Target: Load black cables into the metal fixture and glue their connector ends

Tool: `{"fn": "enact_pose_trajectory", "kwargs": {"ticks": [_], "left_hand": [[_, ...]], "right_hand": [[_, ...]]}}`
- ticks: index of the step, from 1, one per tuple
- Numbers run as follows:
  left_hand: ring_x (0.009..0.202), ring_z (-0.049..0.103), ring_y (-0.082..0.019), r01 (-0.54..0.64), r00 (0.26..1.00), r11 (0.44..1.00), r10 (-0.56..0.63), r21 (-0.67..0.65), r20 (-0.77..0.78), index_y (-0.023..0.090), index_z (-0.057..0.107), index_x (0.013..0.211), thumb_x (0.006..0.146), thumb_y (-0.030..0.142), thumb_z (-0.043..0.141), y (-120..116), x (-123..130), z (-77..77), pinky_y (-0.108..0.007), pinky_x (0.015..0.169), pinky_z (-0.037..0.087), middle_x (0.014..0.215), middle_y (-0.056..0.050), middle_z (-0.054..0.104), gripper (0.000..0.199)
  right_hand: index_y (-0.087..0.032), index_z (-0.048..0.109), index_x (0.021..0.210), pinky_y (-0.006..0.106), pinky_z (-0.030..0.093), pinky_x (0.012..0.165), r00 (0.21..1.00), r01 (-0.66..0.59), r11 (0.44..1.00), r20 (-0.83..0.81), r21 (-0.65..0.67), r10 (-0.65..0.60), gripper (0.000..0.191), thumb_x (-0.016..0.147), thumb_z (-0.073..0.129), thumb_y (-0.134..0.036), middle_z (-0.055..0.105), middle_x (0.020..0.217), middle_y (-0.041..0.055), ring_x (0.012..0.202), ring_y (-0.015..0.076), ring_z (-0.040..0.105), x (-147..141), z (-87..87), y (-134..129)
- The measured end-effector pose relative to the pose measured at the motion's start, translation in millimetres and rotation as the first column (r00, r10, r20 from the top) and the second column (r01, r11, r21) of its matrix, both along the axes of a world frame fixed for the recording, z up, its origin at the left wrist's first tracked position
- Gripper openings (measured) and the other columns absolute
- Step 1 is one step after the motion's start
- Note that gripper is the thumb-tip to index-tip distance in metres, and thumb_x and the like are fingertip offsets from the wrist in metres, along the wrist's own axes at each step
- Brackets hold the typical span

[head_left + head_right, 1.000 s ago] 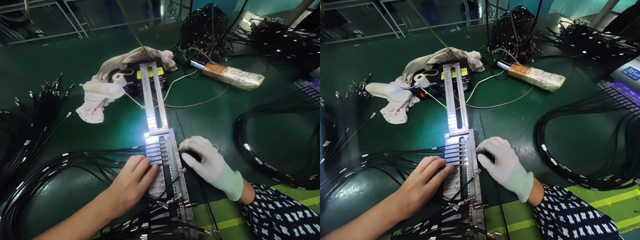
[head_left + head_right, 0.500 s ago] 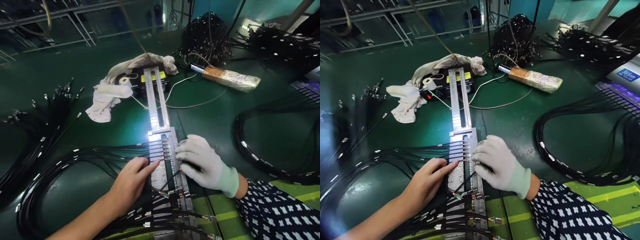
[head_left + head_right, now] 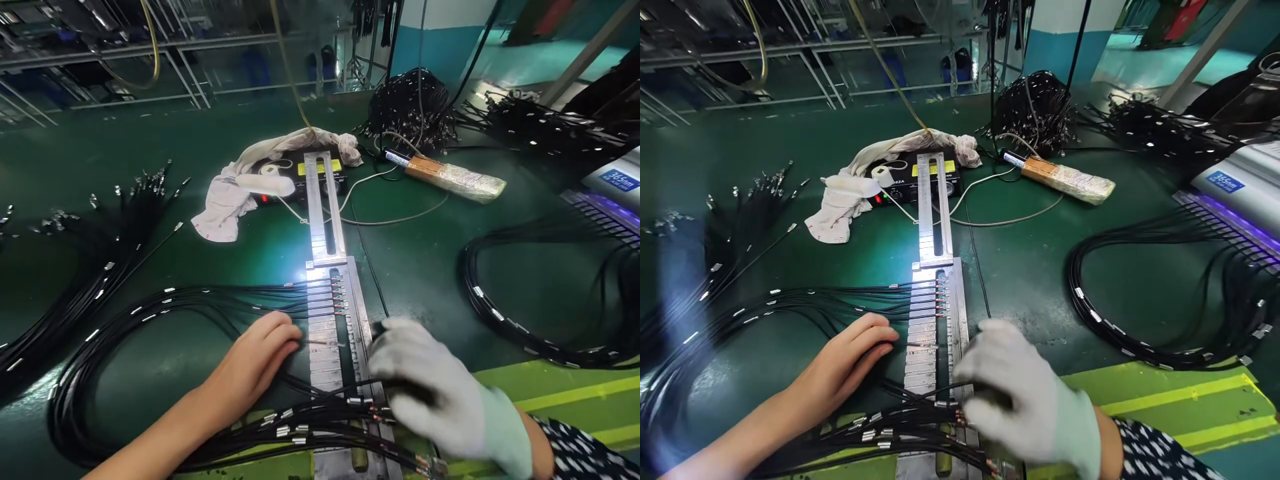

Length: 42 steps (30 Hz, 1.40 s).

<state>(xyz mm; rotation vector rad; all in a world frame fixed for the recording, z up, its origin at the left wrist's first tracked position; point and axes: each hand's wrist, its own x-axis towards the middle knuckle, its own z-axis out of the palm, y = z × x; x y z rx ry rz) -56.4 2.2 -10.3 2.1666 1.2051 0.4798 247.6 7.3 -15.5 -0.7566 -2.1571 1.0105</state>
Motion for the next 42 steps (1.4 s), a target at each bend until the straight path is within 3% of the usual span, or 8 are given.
{"fn": "enact_pose_trajectory", "kwargs": {"ticks": [4, 7, 12, 19, 27, 34, 39, 42], "left_hand": [[0.094, 0.053, -0.012, -0.012, 0.997, 0.987, 0.001, 0.159, 0.071, 0.021, 0.053, 0.110, 0.097, 0.007, 0.046, 10, 6, -18.7, -0.022, 0.084, 0.044, 0.102, -0.002, 0.054, 0.020], [0.089, 0.054, -0.011, -0.016, 0.997, 0.970, -0.001, 0.244, 0.073, 0.020, 0.057, 0.115, 0.096, 0.005, 0.049, 13, 4, -24.4, -0.020, 0.078, 0.045, 0.099, -0.002, 0.054, 0.025], [0.084, 0.056, -0.011, 0.071, 0.997, 0.966, -0.067, 0.248, -0.023, 0.020, 0.055, 0.127, 0.096, 0.005, 0.048, 19, -1, -23.1, -0.020, 0.074, 0.047, 0.096, -0.003, 0.057, 0.035], [0.076, 0.056, -0.013, 0.165, 0.981, 0.920, -0.116, 0.354, -0.156, 0.016, 0.058, 0.121, 0.098, 0.010, 0.038, 27, 7, -9.2, -0.022, 0.066, 0.048, 0.090, -0.005, 0.061, 0.030], [0.091, 0.058, -0.017, 0.233, 0.962, 0.874, -0.141, 0.427, -0.235, 0.013, 0.056, 0.123, 0.102, 0.013, 0.035, 25, 5, -8.2, -0.028, 0.082, 0.049, 0.103, -0.009, 0.065, 0.030], [0.092, 0.055, -0.016, 0.150, 0.988, 0.930, -0.132, 0.336, -0.076, 0.016, 0.054, 0.124, 0.095, 0.003, 0.045, 24, 7, -17.6, -0.026, 0.079, 0.046, 0.106, -0.008, 0.059, 0.033], [0.090, 0.048, -0.019, 0.054, 0.977, 0.908, 0.038, 0.415, -0.208, 0.028, 0.058, 0.129, 0.094, 0.004, 0.044, 10, 2, -23.7, -0.033, 0.078, 0.038, 0.100, -0.006, 0.053, 0.045], [0.079, 0.044, -0.018, 0.092, 0.964, 0.911, 0.020, 0.402, -0.266, 0.026, 0.053, 0.136, 0.096, 0.006, 0.040, 6, 2, -23.9, -0.032, 0.071, 0.033, 0.087, -0.003, 0.053, 0.046]], "right_hand": [[-0.024, 0.067, 0.099, 0.038, 0.041, 0.098, 0.971, 0.237, 0.971, 0.051, -0.041, -0.235, 0.016, 0.097, 0.051, -0.022, 0.070, 0.097, 0.0011, 0.099, 0.0190, 0.060, 5, -6.3, 39], [-0.025, 0.068, 0.094, 0.034, 0.046, 0.088, 0.954, 0.300, 0.943, 0.040, -0.144, -0.298, 0.020, 0.099, 0.049, -0.025, 0.070, 0.095, 0.0000, 0.095, 0.0179, 0.061, 1, -14.2, 51], [-0.025, 0.069, 0.093, 0.034, 0.045, 0.090, 0.950, 0.311, 0.930, 0.055, -0.196, -0.306, 0.019, 0.099, 0.050, -0.027, 0.069, 0.094, -0.0001, 0.095, 0.0185, 0.061, 0, -17.2, 50], [-0.024, 0.069, 0.094, 0.037, 0.046, 0.089, 0.953, 0.301, 0.937, 0.079, -0.176, -0.292, 0.019, 0.098, 0.051, -0.026, 0.069, 0.093, 0.0023, 0.094, 0.0207, 0.062, 0, -19.1, 52], [-0.023, 0.069, 0.092, 0.039, 0.048, 0.088, 0.954, 0.295, 0.945, 0.093, -0.139, -0.284, 0.019, 0.098, 0.051, -0.027, 0.069, 0.089, 0.0032, 0.091, 0.0215, 0.062, -1, -18.1, 52], [-0.023, 0.070, 0.094, 0.038, 0.049, 0.088, 0.952, 0.303, 0.942, 0.099, -0.146, -0.291, 0.017, 0.098, 0.053, -0.025, 0.069, 0.092, 0.0027, 0.094, 0.0210, 0.063, -1, -16.6, 52], [-0.023, 0.065, 0.109, 0.038, 0.049, 0.092, 0.938, 0.347, 0.934, 0.049, -0.090, -0.344, 0.017, 0.094, 0.056, -0.021, 0.069, 0.108, 0.0038, 0.102, 0.0211, 0.062, -2, -17.0, 50], [-0.024, 0.063, 0.112, 0.041, 0.047, 0.088, 0.907, 0.393, 0.919, 0.162, 0.007, -0.389, 0.020, 0.093, 0.057, -0.024, 0.068, 0.103, 0.0043, 0.097, 0.0227, 0.060, -12, -15.3, 49]]}}
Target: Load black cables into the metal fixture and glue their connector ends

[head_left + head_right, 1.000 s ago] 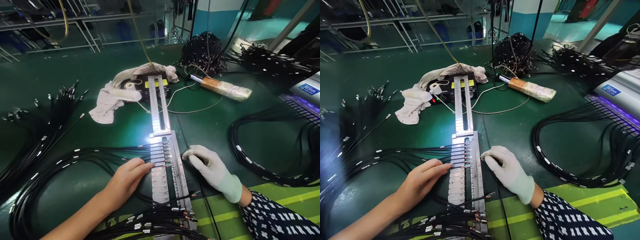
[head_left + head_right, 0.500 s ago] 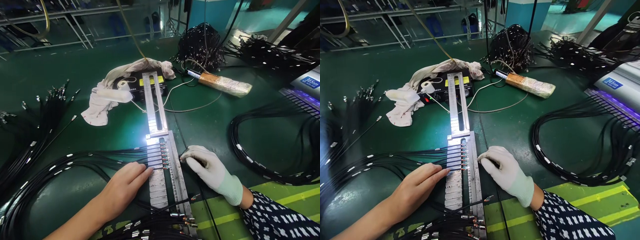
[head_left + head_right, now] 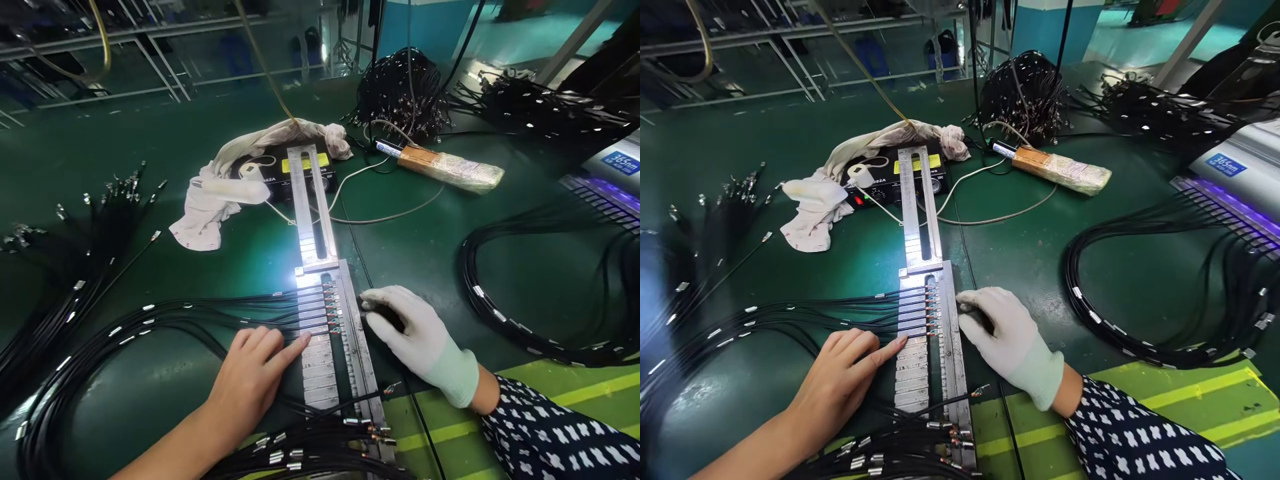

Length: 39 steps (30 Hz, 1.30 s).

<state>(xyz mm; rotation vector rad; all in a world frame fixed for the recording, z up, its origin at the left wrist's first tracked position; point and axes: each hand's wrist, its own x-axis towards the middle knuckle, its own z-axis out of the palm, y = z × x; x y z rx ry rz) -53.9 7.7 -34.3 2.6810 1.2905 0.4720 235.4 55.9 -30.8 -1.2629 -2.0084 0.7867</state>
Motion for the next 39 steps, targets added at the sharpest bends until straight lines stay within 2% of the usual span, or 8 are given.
{"fn": "enact_pose_trajectory", "kwargs": {"ticks": [4, 7, 10, 18, 24, 29, 34, 39], "left_hand": [[0.082, 0.047, -0.018, 0.037, 0.999, 0.990, -0.034, -0.139, 0.026, 0.025, 0.048, 0.137, 0.098, 0.009, 0.039, -4, 1, 10.8, -0.033, 0.073, 0.035, 0.092, -0.003, 0.058, 0.044], [0.093, 0.051, -0.019, 0.105, 0.993, 0.939, -0.080, -0.328, 0.089, 0.022, 0.049, 0.131, 0.099, 0.015, 0.045, -12, -6, 21.0, -0.032, 0.083, 0.041, 0.105, -0.006, 0.060, 0.034], [0.096, 0.052, -0.020, 0.098, 0.994, 0.920, -0.075, -0.379, 0.076, 0.021, 0.055, 0.117, 0.098, 0.022, 0.050, -19, -20, 25.6, -0.031, 0.085, 0.044, 0.105, -0.006, 0.060, 0.019], [0.091, 0.053, -0.019, 0.068, 0.997, 0.969, -0.075, -0.236, -0.022, 0.021, 0.058, 0.110, 0.098, 0.026, 0.050, -19, -40, 24.2, -0.031, 0.081, 0.045, 0.099, -0.005, 0.061, 0.015], [0.088, 0.055, -0.018, 0.101, 0.989, 0.994, -0.105, -0.051, -0.100, 0.020, 0.060, 0.103, 0.100, 0.025, 0.047, -14, -41, 9.7, -0.031, 0.079, 0.046, 0.092, -0.004, 0.062, 0.014], [0.072, 0.053, -0.017, 0.098, 0.975, 0.992, -0.079, 0.083, -0.206, 0.021, 0.062, 0.093, 0.098, 0.025, 0.046, -8, -50, 2.7, -0.028, 0.065, 0.043, 0.083, -0.003, 0.060, 0.017], [0.080, 0.059, -0.019, 0.079, 0.971, 0.990, -0.050, 0.113, -0.235, 0.023, 0.063, 0.102, 0.097, 0.019, 0.042, -10, -69, 22.3, -0.030, 0.072, 0.047, 0.098, -0.007, 0.066, 0.022], [0.077, 0.060, -0.020, 0.067, 0.985, 0.996, -0.056, 0.064, -0.164, 0.024, 0.063, 0.107, 0.096, 0.021, 0.045, -15, -79, 46.6, -0.033, 0.072, 0.047, 0.088, -0.006, 0.066, 0.022]], "right_hand": [[-0.020, 0.060, 0.119, 0.044, 0.039, 0.084, 0.958, 0.010, 0.998, 0.284, 0.060, -0.027, 0.033, 0.088, 0.062, -0.032, 0.065, 0.095, 0.0066, 0.092, 0.0274, 0.057, -22, 1.7, 1], [-0.019, 0.059, 0.122, 0.041, 0.034, 0.084, 0.940, -0.038, 0.992, 0.342, 0.119, -0.005, 0.030, 0.092, 0.053, -0.023, 0.067, 0.096, 0.0064, 0.091, 0.0252, 0.057, -34, 1.7, 2], [-0.019, 0.060, 0.121, 0.038, 0.032, 0.081, 0.926, -0.054, 0.984, 0.376, 0.168, -0.013, 0.030, 0.093, 0.050, -0.020, 0.067, 0.094, 0.0064, 0.088, 0.0238, 0.057, -38, 1.6, 3], [-0.019, 0.060, 0.122, 0.038, 0.030, 0.077, 0.916, -0.045, 0.982, 0.401, 0.186, -0.034, 0.029, 0.094, 0.051, -0.018, 0.068, 0.093, 0.0058, 0.087, 0.0236, 0.057, -39, 4.8, 6], [-0.020, 0.060, 0.122, 0.038, 0.029, 0.072, 0.917, -0.030, 0.986, 0.397, 0.165, -0.038, 0.029, 0.095, 0.051, -0.022, 0.069, 0.093, 0.0055, 0.082, 0.0237, 0.055, -44, 2.9, 17], [-0.020, 0.059, 0.124, 0.037, 0.035, 0.079, 0.941, -0.010, 0.993, 0.336, 0.115, -0.029, 0.030, 0.096, 0.052, -0.023, 0.069, 0.105, 0.0055, 0.092, 0.0236, 0.058, -40, 3.7, 38], [-0.023, 0.056, 0.123, 0.034, 0.043, 0.090, 0.993, -0.103, 0.993, 0.050, -0.053, 0.106, 0.024, 0.100, 0.046, -0.026, 0.067, 0.092, -0.0004, 0.094, 0.0175, 0.061, -1, 9.9, 28], [-0.024, 0.054, 0.127, 0.037, 0.044, 0.094, 0.978, -0.190, 0.980, -0.097, -0.057, 0.184, 0.030, 0.099, 0.047, -0.027, 0.064, 0.116, 0.0053, 0.107, 0.0218, 0.058, 23, 9.4, -1]]}}
